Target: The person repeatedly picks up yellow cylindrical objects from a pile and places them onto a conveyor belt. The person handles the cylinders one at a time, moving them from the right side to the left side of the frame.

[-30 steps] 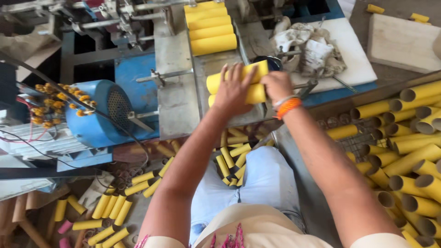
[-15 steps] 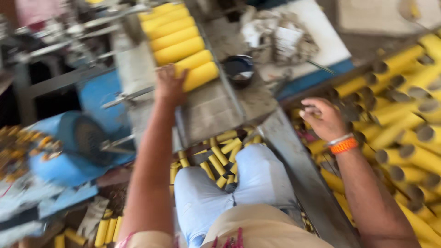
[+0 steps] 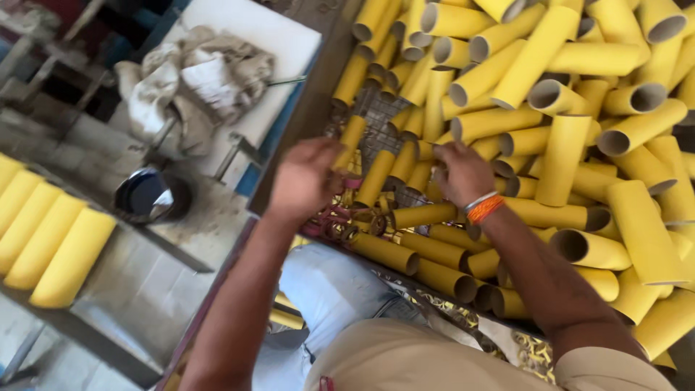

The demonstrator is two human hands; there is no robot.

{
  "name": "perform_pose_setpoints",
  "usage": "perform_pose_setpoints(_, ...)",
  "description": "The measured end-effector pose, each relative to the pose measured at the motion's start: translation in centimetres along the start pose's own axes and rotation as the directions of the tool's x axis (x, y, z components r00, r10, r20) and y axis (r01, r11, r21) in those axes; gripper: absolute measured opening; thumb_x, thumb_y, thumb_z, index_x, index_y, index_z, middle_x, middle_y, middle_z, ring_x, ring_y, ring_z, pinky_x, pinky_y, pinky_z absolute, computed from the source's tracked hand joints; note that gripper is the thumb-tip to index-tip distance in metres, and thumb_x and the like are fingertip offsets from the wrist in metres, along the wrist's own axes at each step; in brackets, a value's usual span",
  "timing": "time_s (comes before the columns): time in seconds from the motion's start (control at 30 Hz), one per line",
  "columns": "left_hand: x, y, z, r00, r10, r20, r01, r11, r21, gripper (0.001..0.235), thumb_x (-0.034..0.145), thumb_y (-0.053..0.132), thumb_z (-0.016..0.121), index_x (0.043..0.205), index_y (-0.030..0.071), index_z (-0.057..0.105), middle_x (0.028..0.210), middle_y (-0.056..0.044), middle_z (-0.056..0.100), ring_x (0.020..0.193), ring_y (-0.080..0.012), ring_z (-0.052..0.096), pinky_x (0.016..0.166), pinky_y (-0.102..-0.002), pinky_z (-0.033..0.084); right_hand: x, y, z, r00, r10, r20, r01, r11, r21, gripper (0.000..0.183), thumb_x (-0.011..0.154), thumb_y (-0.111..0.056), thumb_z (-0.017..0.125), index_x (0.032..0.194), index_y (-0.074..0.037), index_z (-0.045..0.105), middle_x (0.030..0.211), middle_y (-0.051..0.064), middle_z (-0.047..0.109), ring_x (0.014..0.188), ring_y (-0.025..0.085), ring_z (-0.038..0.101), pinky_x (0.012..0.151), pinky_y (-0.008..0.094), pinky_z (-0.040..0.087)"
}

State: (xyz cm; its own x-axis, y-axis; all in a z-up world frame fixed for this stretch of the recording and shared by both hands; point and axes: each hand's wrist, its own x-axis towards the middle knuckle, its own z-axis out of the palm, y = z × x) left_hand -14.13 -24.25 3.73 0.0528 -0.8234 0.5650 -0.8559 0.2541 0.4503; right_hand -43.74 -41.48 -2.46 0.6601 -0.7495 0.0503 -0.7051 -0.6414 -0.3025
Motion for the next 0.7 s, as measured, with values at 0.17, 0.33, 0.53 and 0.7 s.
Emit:
perform_pose_setpoints(0.17, 4.8, 1.7, 12.8, 0.975, -0.033, 0.221, 0.070, 0.984, -0.162, 0.036, 0.081, 0.010, 0.074, 0.117, 0.011, 0.070, 0.110, -0.012, 0.073, 0.103, -0.0342, 0.070, 0.088, -0.044, 0.057, 2.5, 3.6, -4.8, 0.984, -0.173, -0.041, 0.160, 0.962, -0.223, 0.045, 0.083, -0.026, 0.074, 0.125, -0.011, 0.068, 0.107, 0.013, 0.067, 0.091, 0.034, 0.066, 0.078, 0.051, 0.053)
perform_pose_setpoints(0.33, 10.2, 0.4, 24.5, 0.752, -0.537, 0.382, 0.633, 0.750, -0.191, 0.042, 0.092, 0.028, 0.068, 0.132, 0.014, 0.061, 0.102, -0.012, 0.076, 0.101, -0.0323, 0.073, 0.087, -0.045, 0.056, 6.2, 5.3, -1.4, 1.000, 0.025, 0.002, -0.022, 0.913, -0.407, 0.044, 0.083, -0.039, 0.075, 0.112, -0.008, 0.067, 0.104, 0.014, 0.065, 0.091, 0.034, 0.066, 0.074, 0.051, 0.052)
perform_pose_setpoints(0.53, 13.5, -3.1, 34.6, 0.594, -0.674, 0.439, 0.795, 0.574, -0.194, 0.064, 0.085, 0.037, 0.073, 0.141, 0.013, 0.054, 0.100, -0.017, 0.074, 0.103, -0.0347, 0.071, 0.091, -0.046, 0.054, 5.4, 7.2, -1.4, 0.994, 0.099, -0.042, -0.108, 0.912, -0.396, 0.056, 0.077, -0.046, 0.076, 0.119, -0.009, 0.066, 0.113, 0.015, 0.063, 0.097, 0.034, 0.064, 0.077, 0.054, 0.051)
perform_pose_setpoints(0.7, 13.3, -3.5, 38.5, 0.611, -0.716, 0.338, 0.791, 0.542, -0.283, 0.047, 0.081, 0.028, 0.076, 0.122, 0.006, 0.070, 0.106, -0.020, 0.074, 0.101, -0.0338, 0.072, 0.088, -0.044, 0.056, 4.5, 9.6, -5.4, 0.970, 0.067, -0.234, -0.151, 0.919, -0.364, 0.070, 0.079, -0.054, 0.078, 0.129, -0.008, 0.063, 0.130, 0.019, 0.057, 0.114, 0.039, 0.054, 0.090, 0.054, 0.046)
